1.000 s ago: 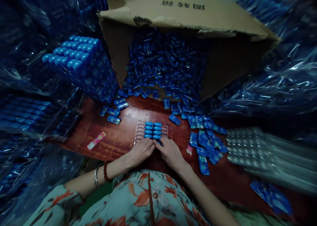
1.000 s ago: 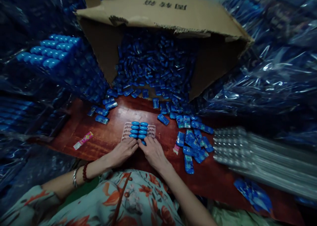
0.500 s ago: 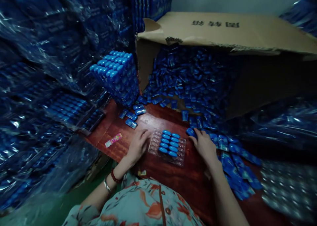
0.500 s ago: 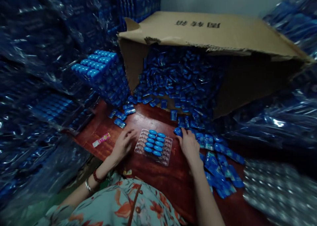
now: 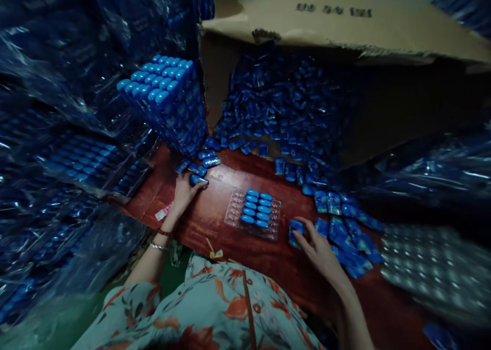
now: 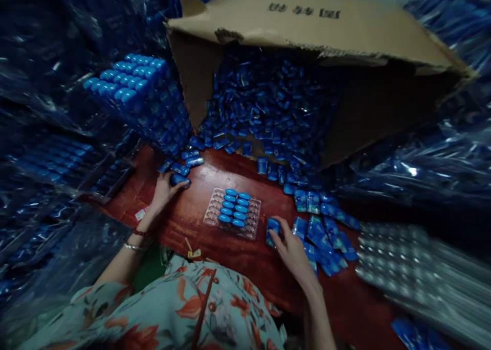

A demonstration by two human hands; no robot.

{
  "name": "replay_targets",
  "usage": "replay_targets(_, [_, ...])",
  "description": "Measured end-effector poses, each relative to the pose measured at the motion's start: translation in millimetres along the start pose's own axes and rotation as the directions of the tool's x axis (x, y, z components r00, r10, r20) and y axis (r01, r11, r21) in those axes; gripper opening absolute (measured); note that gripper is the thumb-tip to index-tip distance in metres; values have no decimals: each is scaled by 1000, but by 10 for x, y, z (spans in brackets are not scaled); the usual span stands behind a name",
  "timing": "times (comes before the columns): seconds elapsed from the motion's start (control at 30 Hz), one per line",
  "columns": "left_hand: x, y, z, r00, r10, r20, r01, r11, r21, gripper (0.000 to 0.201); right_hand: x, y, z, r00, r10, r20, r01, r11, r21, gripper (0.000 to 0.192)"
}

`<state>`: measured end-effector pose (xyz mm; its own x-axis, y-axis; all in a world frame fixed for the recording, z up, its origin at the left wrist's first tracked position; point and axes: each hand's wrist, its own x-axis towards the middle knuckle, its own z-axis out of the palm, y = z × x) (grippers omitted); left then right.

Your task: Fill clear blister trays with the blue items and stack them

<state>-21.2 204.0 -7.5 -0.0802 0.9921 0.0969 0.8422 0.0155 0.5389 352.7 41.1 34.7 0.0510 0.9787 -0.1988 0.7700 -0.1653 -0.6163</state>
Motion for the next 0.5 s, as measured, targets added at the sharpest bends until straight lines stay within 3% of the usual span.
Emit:
replay_targets(0.1, [-81,27,59,999,-51,12,53,981,-187,42,-215,-167,124,998,-20,-52,31,975,218,37])
replay_targets(0.23, [-438,101,-41,1000,-5,-2,4,949,-315,26,-267,-313,455,968,-3,-249,104,914,393,30])
replay_targets(0.3, [-677,186,-145,999,41,18,-33,941,-337,24,-236,-322,600,931,-38,-362,182,911,371,26])
replay_targets(0.37, [-915,312,-234,992,105,63,-78,938,-339,23,-202,-308,695,896,-157,-415,296,908,297,24])
replay_targets(0.5, [-1288,602,-227,972,204,113,-147,913,-381,25,-156,-274,732,844,-428,-324,484,867,116,26])
